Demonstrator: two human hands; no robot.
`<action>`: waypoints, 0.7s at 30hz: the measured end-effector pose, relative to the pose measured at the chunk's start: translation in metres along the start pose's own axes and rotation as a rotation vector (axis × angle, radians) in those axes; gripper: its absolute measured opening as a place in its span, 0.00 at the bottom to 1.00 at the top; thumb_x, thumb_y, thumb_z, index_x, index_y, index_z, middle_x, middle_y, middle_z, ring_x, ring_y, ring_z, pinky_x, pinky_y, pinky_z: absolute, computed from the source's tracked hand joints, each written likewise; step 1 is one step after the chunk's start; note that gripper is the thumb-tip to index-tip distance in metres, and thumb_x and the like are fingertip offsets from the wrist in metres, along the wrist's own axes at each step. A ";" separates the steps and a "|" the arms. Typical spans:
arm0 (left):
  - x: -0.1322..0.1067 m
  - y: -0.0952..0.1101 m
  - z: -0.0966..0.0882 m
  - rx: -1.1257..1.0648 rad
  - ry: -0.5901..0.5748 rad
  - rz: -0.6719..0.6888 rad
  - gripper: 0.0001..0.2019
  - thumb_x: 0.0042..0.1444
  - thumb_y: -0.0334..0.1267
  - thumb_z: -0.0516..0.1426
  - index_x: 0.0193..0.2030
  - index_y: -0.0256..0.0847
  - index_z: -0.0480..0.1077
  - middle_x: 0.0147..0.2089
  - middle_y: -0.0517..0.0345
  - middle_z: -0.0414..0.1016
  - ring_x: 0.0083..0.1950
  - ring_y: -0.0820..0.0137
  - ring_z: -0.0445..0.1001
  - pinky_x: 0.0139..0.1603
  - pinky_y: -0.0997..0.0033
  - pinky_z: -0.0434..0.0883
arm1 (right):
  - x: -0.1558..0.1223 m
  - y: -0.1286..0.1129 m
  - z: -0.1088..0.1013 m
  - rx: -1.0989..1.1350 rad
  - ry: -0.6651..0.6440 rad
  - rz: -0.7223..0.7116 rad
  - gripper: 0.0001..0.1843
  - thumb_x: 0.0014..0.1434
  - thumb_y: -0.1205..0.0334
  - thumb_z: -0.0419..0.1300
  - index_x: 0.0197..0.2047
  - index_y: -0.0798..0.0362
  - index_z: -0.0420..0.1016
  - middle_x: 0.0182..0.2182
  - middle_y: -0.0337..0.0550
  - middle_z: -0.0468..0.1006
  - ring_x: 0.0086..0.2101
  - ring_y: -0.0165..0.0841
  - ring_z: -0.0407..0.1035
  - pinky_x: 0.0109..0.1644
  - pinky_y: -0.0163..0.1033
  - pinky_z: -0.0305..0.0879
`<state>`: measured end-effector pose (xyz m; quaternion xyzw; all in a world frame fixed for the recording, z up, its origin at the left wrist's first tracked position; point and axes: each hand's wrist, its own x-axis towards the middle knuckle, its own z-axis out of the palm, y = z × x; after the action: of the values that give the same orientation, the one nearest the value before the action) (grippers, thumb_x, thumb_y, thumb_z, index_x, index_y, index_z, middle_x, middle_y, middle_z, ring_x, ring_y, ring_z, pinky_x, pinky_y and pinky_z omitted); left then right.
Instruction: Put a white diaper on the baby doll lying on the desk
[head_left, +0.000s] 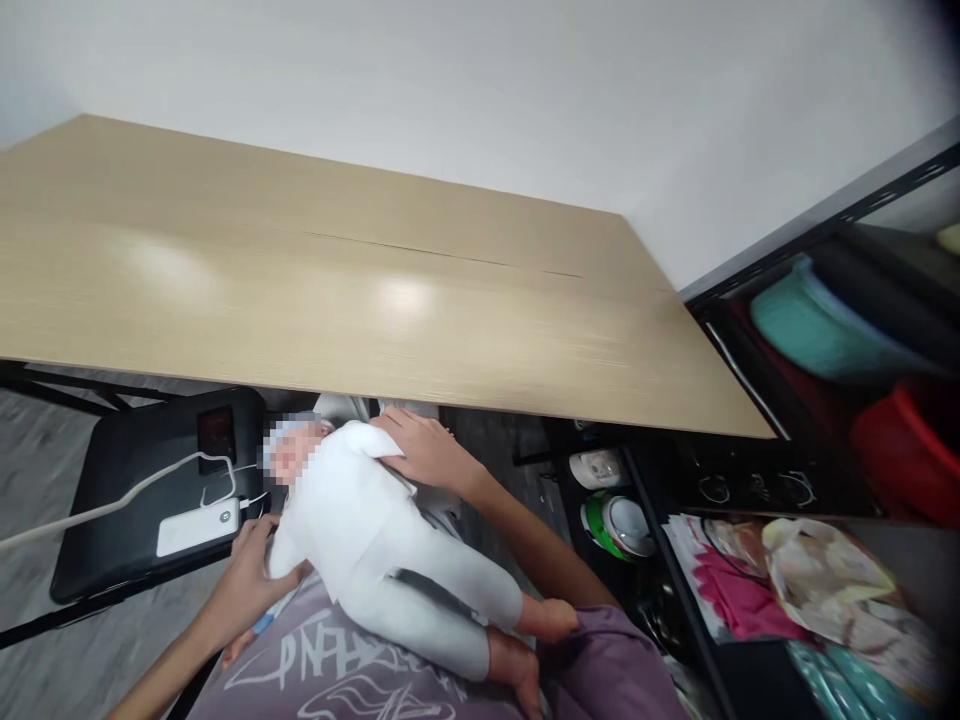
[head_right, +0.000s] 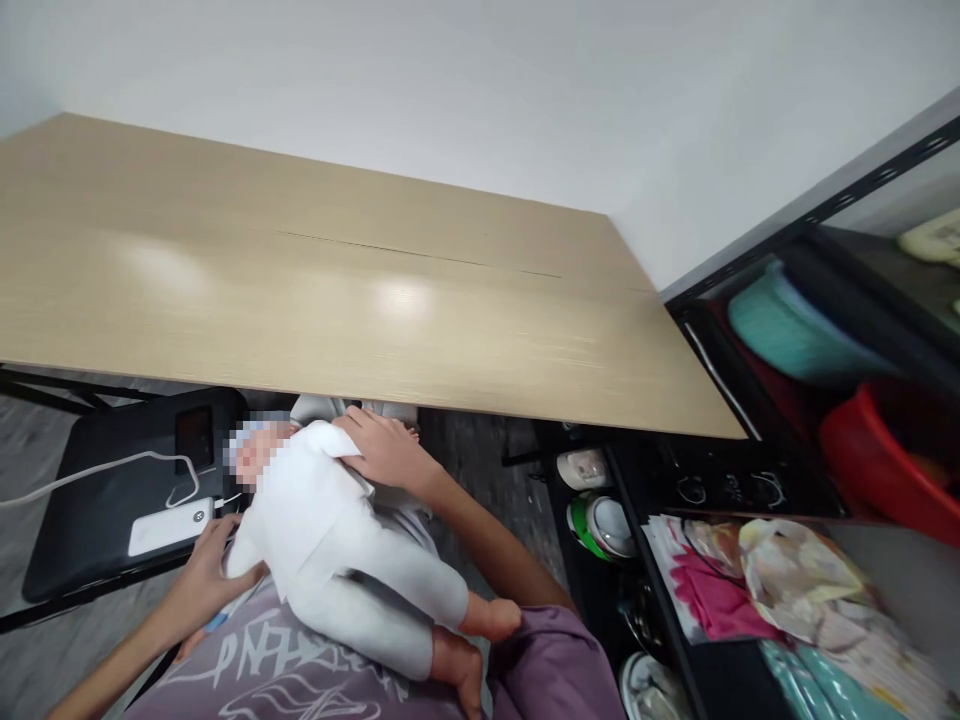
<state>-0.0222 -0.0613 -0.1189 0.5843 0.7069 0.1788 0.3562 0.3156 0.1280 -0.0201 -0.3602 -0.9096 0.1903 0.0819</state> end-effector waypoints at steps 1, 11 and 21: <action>-0.003 0.004 -0.003 -0.016 0.004 0.038 0.31 0.55 0.57 0.68 0.61 0.43 0.76 0.58 0.43 0.80 0.63 0.40 0.81 0.64 0.39 0.80 | -0.006 -0.002 -0.005 0.018 0.022 0.002 0.19 0.82 0.53 0.61 0.70 0.49 0.73 0.59 0.52 0.81 0.60 0.48 0.77 0.55 0.48 0.78; 0.039 0.089 -0.072 0.033 -0.015 0.387 0.27 0.55 0.49 0.67 0.61 0.48 0.73 0.49 0.56 0.90 0.43 0.52 0.90 0.40 0.62 0.83 | -0.096 -0.005 -0.064 0.093 0.321 0.228 0.31 0.76 0.56 0.63 0.79 0.36 0.70 0.64 0.47 0.83 0.57 0.53 0.83 0.54 0.52 0.84; 0.175 0.206 -0.101 0.278 -0.053 0.611 0.31 0.65 0.56 0.63 0.69 0.46 0.67 0.60 0.46 0.86 0.51 0.47 0.86 0.48 0.59 0.74 | -0.096 0.068 -0.054 0.120 0.640 0.461 0.26 0.74 0.47 0.64 0.72 0.40 0.75 0.62 0.52 0.84 0.61 0.58 0.79 0.65 0.66 0.80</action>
<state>0.0383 0.1740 0.0365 0.8168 0.5070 0.1637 0.2214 0.4433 0.1229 0.0004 -0.5904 -0.7208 0.1347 0.3372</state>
